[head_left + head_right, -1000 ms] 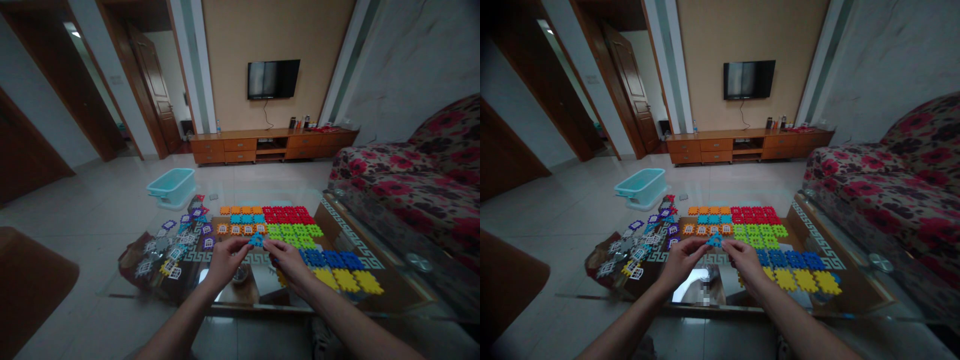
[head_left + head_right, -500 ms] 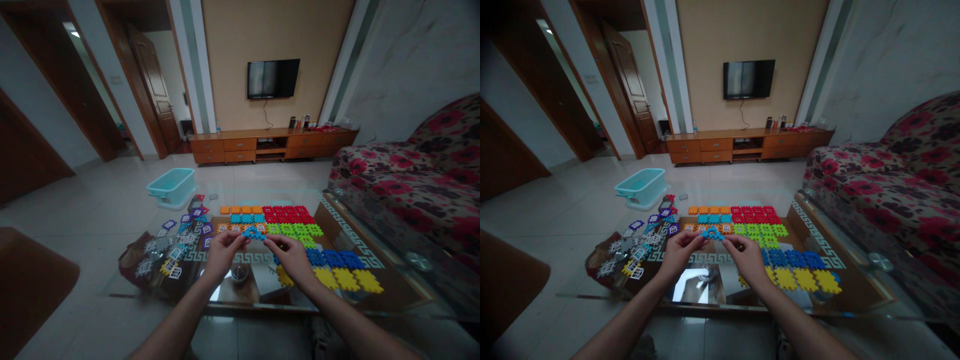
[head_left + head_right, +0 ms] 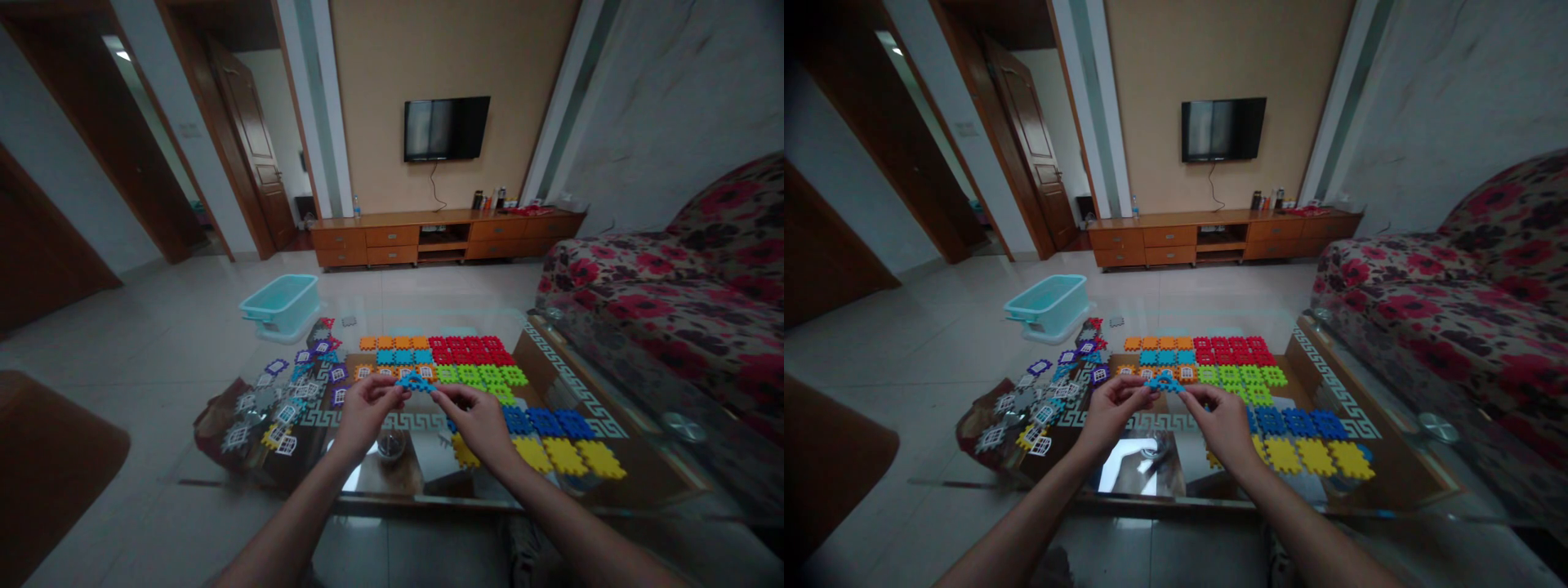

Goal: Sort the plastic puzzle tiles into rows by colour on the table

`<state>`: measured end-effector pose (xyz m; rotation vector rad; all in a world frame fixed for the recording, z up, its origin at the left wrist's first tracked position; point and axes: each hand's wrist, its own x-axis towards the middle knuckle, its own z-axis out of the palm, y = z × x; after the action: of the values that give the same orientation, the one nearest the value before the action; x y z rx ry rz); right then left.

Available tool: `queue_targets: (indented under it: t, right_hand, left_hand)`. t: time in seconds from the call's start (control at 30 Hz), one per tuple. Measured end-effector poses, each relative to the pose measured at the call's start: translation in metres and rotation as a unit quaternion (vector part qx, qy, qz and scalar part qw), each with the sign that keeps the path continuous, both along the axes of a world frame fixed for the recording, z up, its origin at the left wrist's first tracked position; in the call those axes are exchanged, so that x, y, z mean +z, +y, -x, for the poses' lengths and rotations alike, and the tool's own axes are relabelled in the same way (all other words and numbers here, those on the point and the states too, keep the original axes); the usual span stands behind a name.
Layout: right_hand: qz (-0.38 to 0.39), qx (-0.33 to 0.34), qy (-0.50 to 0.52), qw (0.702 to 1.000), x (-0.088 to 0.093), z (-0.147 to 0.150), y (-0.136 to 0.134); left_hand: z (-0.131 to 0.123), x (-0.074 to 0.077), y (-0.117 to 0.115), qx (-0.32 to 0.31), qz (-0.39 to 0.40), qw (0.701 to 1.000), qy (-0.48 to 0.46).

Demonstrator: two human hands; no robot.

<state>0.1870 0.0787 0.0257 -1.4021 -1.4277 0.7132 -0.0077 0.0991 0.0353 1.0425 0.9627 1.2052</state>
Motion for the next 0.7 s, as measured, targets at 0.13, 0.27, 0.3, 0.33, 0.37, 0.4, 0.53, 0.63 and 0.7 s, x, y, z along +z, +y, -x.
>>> queue_targets:
  t: [0.13, 0.27, 0.3, 0.33, 0.37, 0.4, 0.53, 0.63, 0.7]
  right_hand:
    - [-0.002, -0.001, -0.006, 1.000, -0.0014, -0.0006, 0.0008]
    - [-0.008, 0.001, -0.008, 1.000, -0.0026, -0.0006, 0.0010]
    - [-0.011, 0.002, -0.010, 1.000, -0.0027, -0.0007, 0.0010]
    - [-0.013, 0.003, -0.014, 1.000, -0.0028, -0.0007, 0.0010]
    - [-0.015, 0.004, -0.018, 1.000, -0.0029, -0.0010, 0.0011]
    - [-0.017, 0.006, -0.022, 1.000, -0.0030, -0.0013, 0.0013]
    - [-0.026, 0.010, -0.035, 0.999, -0.0040, -0.0046, 0.0031]
    - [-0.029, 0.008, -0.032, 0.999, -0.0045, -0.0078, 0.0049]
    - [-0.037, 0.007, -0.039, 0.999, -0.0041, -0.0094, 0.0056]
  left_hand:
    - [-0.0002, -0.0001, -0.0005, 0.000, -0.005, 1.000, 0.003]
    - [0.0000, -0.0015, -0.0001, 0.003, -0.003, 1.000, 0.004]
    - [0.0000, -0.0018, 0.0001, 0.005, -0.002, 1.000, 0.004]
    - [0.0001, -0.0020, 0.0004, 0.008, -0.001, 1.000, 0.003]
    - [0.0002, -0.0023, 0.0007, 0.010, -0.001, 1.000, 0.002]
    - [0.0002, -0.0027, 0.0010, 0.012, 0.000, 1.000, 0.001]
    - [0.0004, -0.0047, 0.0023, 0.019, 0.003, 1.000, -0.003]
    - [0.0003, -0.0058, 0.0029, 0.024, 0.000, 1.000, -0.008]
    - [0.0000, -0.0059, 0.0030, 0.025, 0.000, 1.000, -0.011]
